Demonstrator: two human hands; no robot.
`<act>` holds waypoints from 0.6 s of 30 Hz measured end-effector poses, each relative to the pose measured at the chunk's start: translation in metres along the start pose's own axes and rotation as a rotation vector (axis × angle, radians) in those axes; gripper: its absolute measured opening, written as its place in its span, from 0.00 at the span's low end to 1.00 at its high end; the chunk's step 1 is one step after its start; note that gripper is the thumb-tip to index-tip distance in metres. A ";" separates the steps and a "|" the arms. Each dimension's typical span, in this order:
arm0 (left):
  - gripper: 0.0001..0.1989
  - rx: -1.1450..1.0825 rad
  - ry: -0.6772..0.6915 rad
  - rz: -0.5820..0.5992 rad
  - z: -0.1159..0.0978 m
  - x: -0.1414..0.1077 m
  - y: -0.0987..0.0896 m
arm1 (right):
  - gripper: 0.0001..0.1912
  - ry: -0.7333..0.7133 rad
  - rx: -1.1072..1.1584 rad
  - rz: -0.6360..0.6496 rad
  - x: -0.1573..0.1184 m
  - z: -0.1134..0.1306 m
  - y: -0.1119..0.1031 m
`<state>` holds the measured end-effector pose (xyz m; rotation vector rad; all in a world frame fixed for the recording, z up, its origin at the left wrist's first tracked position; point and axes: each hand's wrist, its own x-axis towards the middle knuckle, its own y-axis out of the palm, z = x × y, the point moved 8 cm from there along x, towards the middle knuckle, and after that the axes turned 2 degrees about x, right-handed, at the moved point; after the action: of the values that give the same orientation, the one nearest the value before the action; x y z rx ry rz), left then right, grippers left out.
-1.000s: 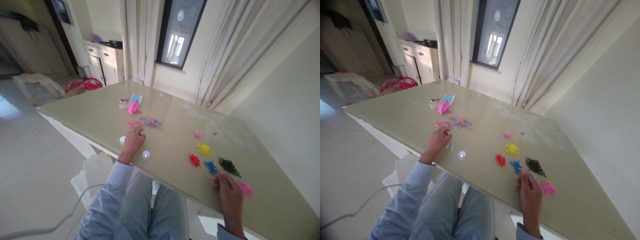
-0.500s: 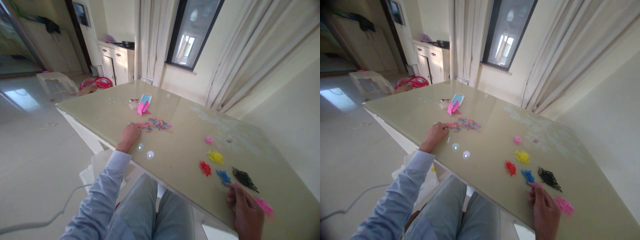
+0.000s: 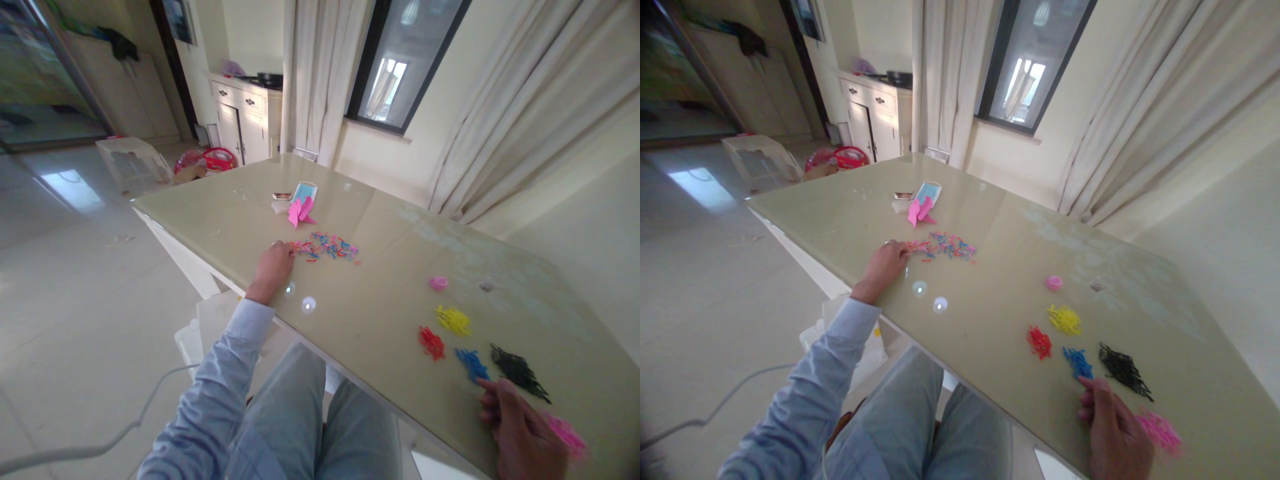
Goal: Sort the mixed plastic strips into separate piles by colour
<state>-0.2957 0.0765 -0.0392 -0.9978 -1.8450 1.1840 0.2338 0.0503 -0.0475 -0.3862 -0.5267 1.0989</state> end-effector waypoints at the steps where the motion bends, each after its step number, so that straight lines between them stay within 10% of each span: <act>1: 0.14 0.007 0.008 0.009 0.000 0.002 0.001 | 0.28 0.029 -0.014 -0.001 0.000 -0.001 0.000; 12: 0.11 -0.038 -0.014 0.030 0.005 0.005 0.003 | 0.29 0.073 -0.028 0.025 -0.004 0.005 0.002; 18: 0.11 -0.998 -0.001 0.021 -0.013 -0.031 -0.005 | 0.30 0.018 -0.029 0.040 -0.004 0.013 0.003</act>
<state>-0.2720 0.0531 -0.0351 -1.5097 -2.4586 0.1881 0.2228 0.0485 -0.0396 -0.4332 -0.5212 1.1262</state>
